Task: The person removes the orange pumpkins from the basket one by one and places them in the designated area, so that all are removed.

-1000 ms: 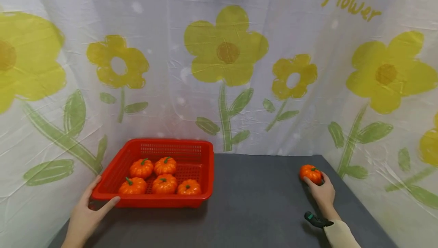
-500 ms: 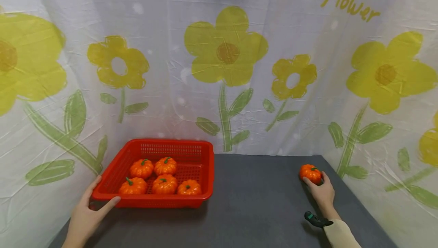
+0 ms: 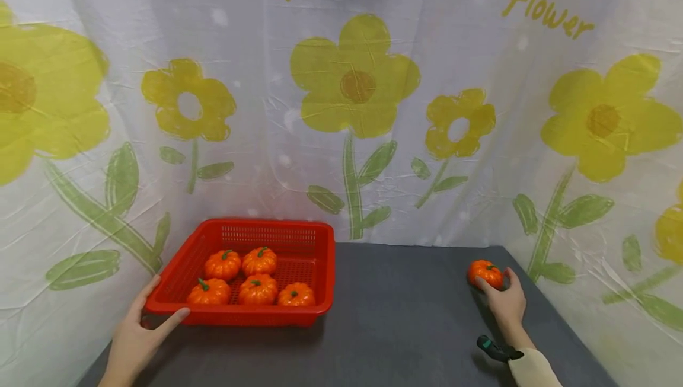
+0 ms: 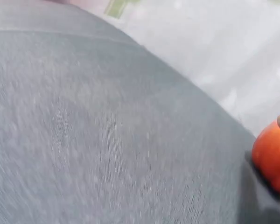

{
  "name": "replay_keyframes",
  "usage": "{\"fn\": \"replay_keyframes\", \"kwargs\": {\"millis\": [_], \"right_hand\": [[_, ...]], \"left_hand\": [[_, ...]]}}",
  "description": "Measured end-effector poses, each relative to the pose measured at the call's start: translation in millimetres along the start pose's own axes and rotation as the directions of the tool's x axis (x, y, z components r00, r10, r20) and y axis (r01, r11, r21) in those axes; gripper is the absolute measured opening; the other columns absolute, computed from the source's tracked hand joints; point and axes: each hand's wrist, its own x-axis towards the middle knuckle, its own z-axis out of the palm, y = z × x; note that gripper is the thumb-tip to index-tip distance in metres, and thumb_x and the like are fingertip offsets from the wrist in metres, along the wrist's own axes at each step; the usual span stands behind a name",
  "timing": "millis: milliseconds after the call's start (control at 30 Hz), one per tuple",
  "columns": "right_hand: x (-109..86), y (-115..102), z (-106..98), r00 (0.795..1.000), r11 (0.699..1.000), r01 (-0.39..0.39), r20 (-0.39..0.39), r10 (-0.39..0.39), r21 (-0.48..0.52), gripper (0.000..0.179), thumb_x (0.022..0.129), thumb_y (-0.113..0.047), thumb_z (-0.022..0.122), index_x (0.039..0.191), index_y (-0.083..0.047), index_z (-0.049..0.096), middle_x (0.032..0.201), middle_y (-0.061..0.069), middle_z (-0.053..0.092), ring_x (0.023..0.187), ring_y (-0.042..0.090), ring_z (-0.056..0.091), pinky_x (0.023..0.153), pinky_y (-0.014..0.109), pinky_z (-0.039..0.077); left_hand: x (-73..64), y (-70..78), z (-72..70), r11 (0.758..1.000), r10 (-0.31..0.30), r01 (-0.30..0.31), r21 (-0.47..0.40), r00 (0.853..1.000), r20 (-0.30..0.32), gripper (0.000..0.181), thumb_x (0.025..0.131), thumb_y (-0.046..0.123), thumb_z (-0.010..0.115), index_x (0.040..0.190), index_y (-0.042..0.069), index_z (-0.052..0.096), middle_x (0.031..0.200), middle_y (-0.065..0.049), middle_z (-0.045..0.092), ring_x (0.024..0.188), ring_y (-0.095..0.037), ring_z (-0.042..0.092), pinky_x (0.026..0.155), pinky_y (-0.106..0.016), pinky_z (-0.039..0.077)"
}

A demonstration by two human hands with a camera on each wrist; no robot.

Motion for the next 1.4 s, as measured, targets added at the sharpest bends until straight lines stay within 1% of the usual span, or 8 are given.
{"fn": "replay_keyframes", "kwargs": {"millis": [233,400,500,600,733,833,1067,1400], "right_hand": [[-6.8,-27,2,0.997,0.997,0.074,-0.021,-0.073,0.026,0.089,0.097,-0.034,0.078,0.166,-0.004,0.031,0.166,0.022,0.04,0.148,0.047,0.039,0.116,0.064,0.034],[-12.1,-48,8,0.99,0.989,0.139,0.0,-0.139,0.041,0.087,0.095,-0.037,0.081,0.164,-0.007,0.038,0.163,0.019,0.046,0.139,0.044,0.048,0.108,0.055,0.041],[-17.4,-61,13,0.987,0.987,0.157,0.027,-0.158,0.021,0.084,0.096,-0.039,0.08,0.163,-0.01,0.041,0.161,0.016,0.049,0.124,0.038,0.057,0.093,0.034,0.047],[-21.1,-72,18,0.98,0.982,0.184,0.068,-0.187,0.039,0.083,0.095,-0.037,0.082,0.163,-0.011,0.042,0.147,0.017,0.06,0.088,0.024,0.064,0.07,0.021,0.045],[-27.1,-85,26,0.961,0.968,0.22,0.144,-0.236,0.121,0.085,0.094,-0.032,0.085,0.163,-0.01,0.041,0.151,0.015,0.057,0.046,0.01,0.039,0.052,0.023,0.04],[-34.4,-98,30,0.945,0.958,0.24,0.19,-0.267,0.155,0.083,0.094,-0.031,0.084,0.162,-0.01,0.041,0.165,0.012,0.045,0.043,0.006,0.029,0.05,0.024,0.038],[-46.6,-120,43,0.912,0.935,0.29,0.236,-0.335,0.206,0.075,0.094,-0.022,0.085,0.158,-0.009,0.048,0.161,0.015,0.049,0.043,0.004,0.022,0.048,0.022,0.035],[-69.4,-145,69,0.864,0.898,0.327,0.292,-0.41,0.294,0.073,0.092,-0.016,0.085,0.156,-0.01,0.05,0.156,0.015,0.055,0.042,0.003,0.022,0.046,0.022,0.031]], "left_hand": [[1.1,-0.3,-0.3,1.0,-0.006,0.005,0.02,1.0,0.01,0.104,0.092,0.052,0.081,0.17,0.013,0.024,0.161,-0.031,0.04,0.093,-0.024,0.048,0.065,-0.026,0.037],[1.2,0.7,-0.1,1.0,-0.019,0.019,0.018,1.0,0.01,0.105,0.092,0.053,0.081,0.17,0.013,0.023,0.159,-0.032,0.043,0.088,-0.021,0.048,0.063,-0.027,0.038],[0.5,0.7,0.1,1.0,-0.024,0.024,0.01,1.0,0.01,0.106,0.092,0.053,0.081,0.17,0.014,0.023,0.16,-0.031,0.042,0.086,-0.017,0.048,0.063,-0.026,0.039],[-0.5,0.1,0.3,1.0,-0.016,0.016,0.002,1.0,0.012,0.105,0.092,0.052,0.081,0.17,0.013,0.023,0.159,-0.032,0.043,0.082,-0.013,0.048,0.062,-0.026,0.04],[-1.0,0.8,0.4,1.0,-0.01,0.01,0.004,1.0,0.007,0.105,0.091,0.051,0.082,0.17,0.013,0.024,0.156,-0.033,0.045,0.089,-0.019,0.052,0.063,-0.024,0.041],[-0.4,1.6,-0.4,1.0,-0.008,0.008,0.01,1.0,0.006,0.106,0.091,0.051,0.083,0.17,0.012,0.024,0.157,-0.034,0.045,0.097,-0.022,0.055,0.065,-0.022,0.042],[-0.9,4.4,-2.0,1.0,-0.007,0.007,-0.006,1.0,0.025,0.107,0.092,0.051,0.081,0.17,0.011,0.021,0.16,-0.035,0.04,0.117,-0.039,0.054,0.067,-0.018,0.041],[-0.9,0.5,-1.3,1.0,0.005,-0.006,0.01,1.0,0.008,0.105,0.091,0.051,0.083,0.17,0.013,0.025,0.156,-0.034,0.045,0.085,-0.016,0.051,0.064,-0.025,0.041]]}}
